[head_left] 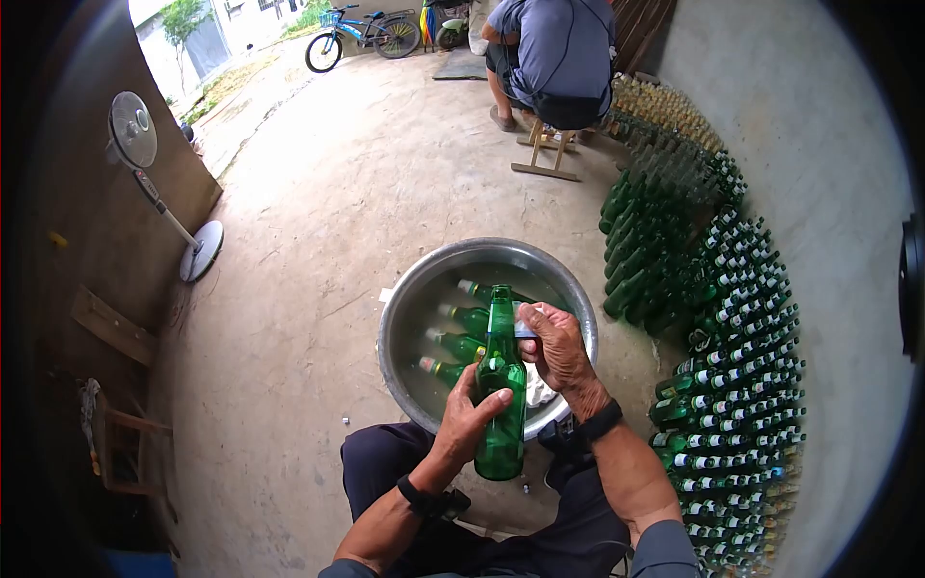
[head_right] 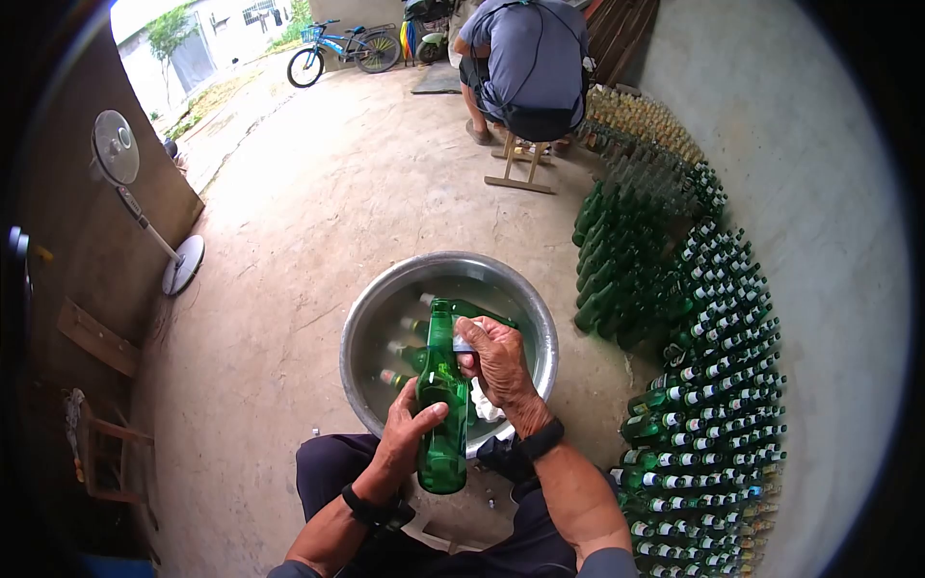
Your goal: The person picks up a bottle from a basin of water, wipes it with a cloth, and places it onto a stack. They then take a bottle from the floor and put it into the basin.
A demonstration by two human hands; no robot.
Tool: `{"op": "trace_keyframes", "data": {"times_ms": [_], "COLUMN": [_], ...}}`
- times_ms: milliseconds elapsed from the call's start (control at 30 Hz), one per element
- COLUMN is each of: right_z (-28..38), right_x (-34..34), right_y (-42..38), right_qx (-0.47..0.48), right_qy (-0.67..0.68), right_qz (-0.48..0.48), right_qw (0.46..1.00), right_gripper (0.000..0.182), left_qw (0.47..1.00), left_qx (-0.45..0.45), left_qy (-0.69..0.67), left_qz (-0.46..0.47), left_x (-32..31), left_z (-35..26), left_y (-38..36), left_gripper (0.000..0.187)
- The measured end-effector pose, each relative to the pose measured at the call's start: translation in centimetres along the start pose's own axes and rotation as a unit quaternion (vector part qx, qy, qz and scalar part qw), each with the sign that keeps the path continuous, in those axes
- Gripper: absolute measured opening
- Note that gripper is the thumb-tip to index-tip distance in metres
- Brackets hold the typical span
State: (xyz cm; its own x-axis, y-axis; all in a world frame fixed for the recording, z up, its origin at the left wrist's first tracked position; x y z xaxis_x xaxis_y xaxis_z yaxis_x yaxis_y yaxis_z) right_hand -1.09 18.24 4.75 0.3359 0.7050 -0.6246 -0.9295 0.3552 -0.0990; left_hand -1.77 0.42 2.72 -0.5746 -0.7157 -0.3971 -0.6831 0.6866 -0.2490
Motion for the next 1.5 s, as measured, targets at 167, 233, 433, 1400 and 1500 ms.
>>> {"op": "trace_keyframes", "data": {"times_ms": [167,233,433,1400,1500], "right_z": [0.6,0.7,1.1,1.1,1.4], "right_x": [-0.1,-0.1,-0.5,0.0,-0.7], "right_y": [-0.2,-0.4,-0.7,-0.8,-1.1], "right_qx": [0.039,0.065,0.091,0.065,0.075], "right_qy": [-0.143,-0.202,-0.271,-0.230,-0.274], "right_qz": [-0.015,-0.020,-0.013,0.002,-0.014], "right_qw": [0.989,0.977,0.958,0.971,0.959], "right_gripper": [0.019,0.020,0.013,0.017,0.017], "left_qw": [0.999,0.999,0.999,0.987,0.989], "left_qx": [-0.033,-0.031,-0.026,0.027,0.025], "left_qy": [0.034,0.036,0.027,-0.139,-0.129], "left_qz": [-0.010,-0.012,-0.012,0.079,0.065], "left_x": [0.2,0.1,0.0,0.3,0.1], "left_z": [0.8,0.6,0.8,1.8,1.4], "left_y": [0.4,0.4,0.5,1.3,1.2], "left_gripper": [0.070,0.070,0.070,0.069,0.069]}}
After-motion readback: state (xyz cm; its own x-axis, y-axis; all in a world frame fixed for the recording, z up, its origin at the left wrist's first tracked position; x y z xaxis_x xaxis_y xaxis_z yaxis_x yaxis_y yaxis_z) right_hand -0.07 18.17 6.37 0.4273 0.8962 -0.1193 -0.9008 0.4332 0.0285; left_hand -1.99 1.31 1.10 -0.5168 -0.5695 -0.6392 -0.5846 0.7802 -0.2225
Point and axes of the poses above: each hand's wrist, its own y-axis towards the middle knuckle, its own x-axis out of the back of the hand, z = x × y, the point moved 2 cm from there along y, towards the middle knuckle, and after that the axes turned 4 degrees about x, right-handed, at the moved point
